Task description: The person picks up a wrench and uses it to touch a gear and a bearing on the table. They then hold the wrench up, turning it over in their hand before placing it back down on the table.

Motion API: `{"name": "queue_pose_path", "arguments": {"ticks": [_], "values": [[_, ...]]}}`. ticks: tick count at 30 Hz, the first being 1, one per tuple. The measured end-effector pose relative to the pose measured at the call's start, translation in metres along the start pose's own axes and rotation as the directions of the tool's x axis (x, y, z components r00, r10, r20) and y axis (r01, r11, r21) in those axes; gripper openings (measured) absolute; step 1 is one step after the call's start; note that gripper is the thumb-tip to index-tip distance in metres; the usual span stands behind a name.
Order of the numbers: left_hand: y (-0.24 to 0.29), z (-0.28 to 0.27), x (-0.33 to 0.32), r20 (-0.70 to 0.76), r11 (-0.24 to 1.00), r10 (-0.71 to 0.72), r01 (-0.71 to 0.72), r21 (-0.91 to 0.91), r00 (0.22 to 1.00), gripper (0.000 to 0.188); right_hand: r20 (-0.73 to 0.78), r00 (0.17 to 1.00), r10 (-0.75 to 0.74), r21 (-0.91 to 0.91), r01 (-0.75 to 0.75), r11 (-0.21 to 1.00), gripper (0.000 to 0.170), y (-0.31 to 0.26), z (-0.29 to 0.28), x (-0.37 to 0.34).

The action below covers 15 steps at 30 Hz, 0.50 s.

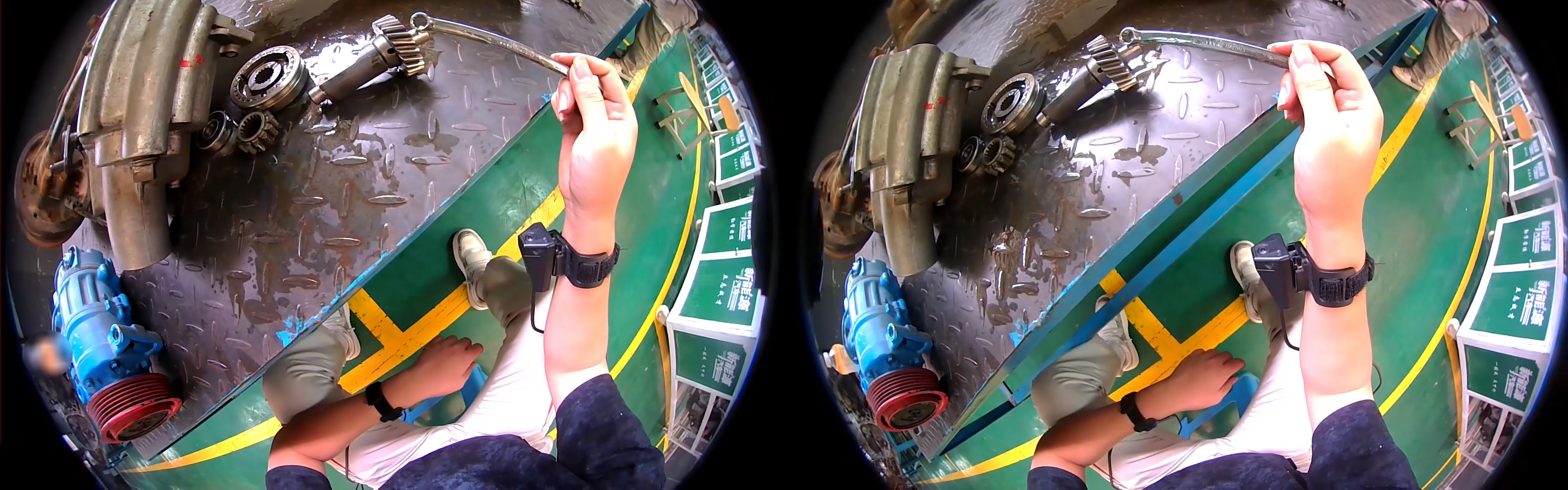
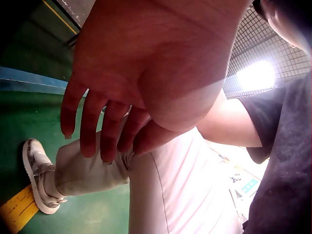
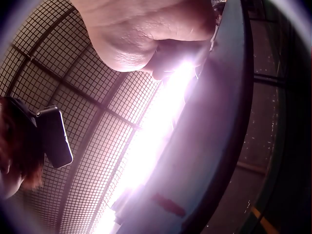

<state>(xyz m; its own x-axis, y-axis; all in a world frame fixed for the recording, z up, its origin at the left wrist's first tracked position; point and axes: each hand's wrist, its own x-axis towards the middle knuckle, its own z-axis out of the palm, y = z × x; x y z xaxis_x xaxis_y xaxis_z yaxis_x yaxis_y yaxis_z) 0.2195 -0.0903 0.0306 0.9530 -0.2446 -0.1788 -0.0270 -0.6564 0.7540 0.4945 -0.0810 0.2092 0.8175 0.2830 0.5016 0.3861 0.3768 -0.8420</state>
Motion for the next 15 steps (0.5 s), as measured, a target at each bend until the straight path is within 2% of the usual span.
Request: {"name": "queue_pose_path", "arguments": {"ticks": [15], "values": [[-0.0003, 0.0007, -0.0007, 0.005, 1.000, 0.002, -0.002, -0.001, 1.000, 0.017, 0.006, 1.000, -0.026, 0.003, 0.026, 1.000, 0.018, 0.0020, -0.0010, 0.0008]]}}
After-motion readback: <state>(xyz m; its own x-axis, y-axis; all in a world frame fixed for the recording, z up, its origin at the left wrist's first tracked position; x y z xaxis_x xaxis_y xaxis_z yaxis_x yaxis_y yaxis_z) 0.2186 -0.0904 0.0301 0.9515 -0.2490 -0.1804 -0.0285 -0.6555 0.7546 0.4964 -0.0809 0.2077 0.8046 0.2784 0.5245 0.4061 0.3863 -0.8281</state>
